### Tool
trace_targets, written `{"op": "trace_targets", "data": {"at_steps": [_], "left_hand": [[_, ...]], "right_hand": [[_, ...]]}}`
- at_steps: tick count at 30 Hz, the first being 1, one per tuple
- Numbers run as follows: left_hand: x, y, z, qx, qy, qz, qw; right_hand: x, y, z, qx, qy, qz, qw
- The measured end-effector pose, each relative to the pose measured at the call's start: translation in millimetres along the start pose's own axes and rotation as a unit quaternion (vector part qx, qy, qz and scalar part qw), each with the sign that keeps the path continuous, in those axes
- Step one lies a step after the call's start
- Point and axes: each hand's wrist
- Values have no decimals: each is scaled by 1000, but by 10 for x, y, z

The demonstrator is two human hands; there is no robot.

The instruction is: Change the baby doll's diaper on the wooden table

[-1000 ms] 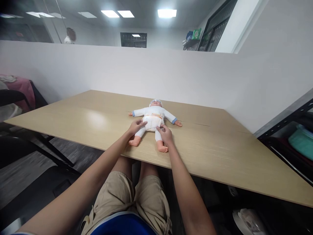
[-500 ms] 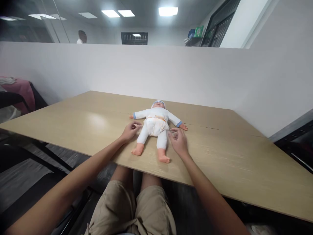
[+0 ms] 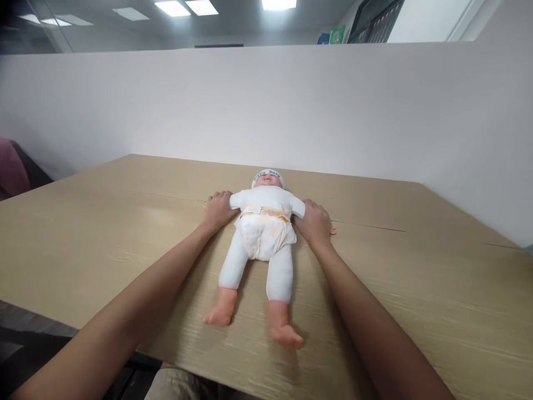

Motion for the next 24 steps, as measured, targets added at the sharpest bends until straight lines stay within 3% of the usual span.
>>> {"op": "trace_targets", "data": {"at_steps": [5, 11, 16, 24], "left_hand": [[-3, -124, 13, -17, -25, -9, 999], [74, 46, -40, -21, -29, -22, 999], [168, 390, -126, -20, -36, -34, 999], [299, 1188, -391, -34, -47, -50, 997]], "right_hand": [[6, -59, 27, -14, -1, 20, 1000], [-52, 82, -52, -19, -5, 26, 999], [-100, 366, -131, -17, -10, 22, 1000], [-279, 1054, -450, -27, -21, 8, 999]]}}
Point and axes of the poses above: each hand's wrist, its own y-axis away from the middle knuckle, its own z-axis out of the palm, x = y × z, and after that the axes turned 13 degrees about -x, right-handed
